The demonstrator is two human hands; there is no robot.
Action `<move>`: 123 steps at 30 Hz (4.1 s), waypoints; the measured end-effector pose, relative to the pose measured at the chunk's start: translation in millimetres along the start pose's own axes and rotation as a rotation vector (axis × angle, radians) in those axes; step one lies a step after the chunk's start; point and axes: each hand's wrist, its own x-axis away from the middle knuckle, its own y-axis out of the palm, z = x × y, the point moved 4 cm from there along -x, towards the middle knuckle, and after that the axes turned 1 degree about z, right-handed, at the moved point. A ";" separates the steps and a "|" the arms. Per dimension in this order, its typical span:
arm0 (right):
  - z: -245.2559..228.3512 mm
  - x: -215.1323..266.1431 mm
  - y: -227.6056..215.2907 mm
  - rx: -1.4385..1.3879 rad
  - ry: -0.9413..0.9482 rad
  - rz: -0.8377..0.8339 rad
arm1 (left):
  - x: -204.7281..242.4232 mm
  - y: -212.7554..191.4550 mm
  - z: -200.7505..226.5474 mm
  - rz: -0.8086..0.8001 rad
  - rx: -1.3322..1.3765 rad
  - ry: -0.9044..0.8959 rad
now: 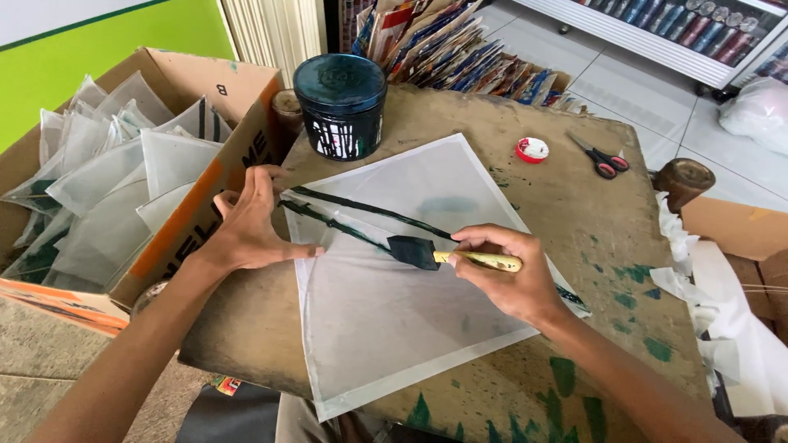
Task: Painting decorative lines on a kite sail and assembling the bamboo frame.
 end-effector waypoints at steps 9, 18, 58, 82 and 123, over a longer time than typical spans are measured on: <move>4.6 6.4 -9.1 -0.046 0.018 0.018 | 0.9 1.6 26.7 -0.141 0.014 0.206; -14.1 -4.1 -7.3 -0.239 0.202 0.237 | -5.3 -2.2 68.1 -0.124 0.121 0.278; 15.5 -62.2 101.1 -0.195 -0.006 0.043 | 5.0 -2.1 10.1 -0.049 0.056 -0.084; 4.8 -48.3 78.3 -0.077 -0.173 -0.016 | 5.2 -2.5 18.0 -0.042 0.070 -0.093; -9.2 18.2 -37.2 -0.011 -0.173 -0.041 | -9.6 25.8 156.5 -0.354 0.187 0.448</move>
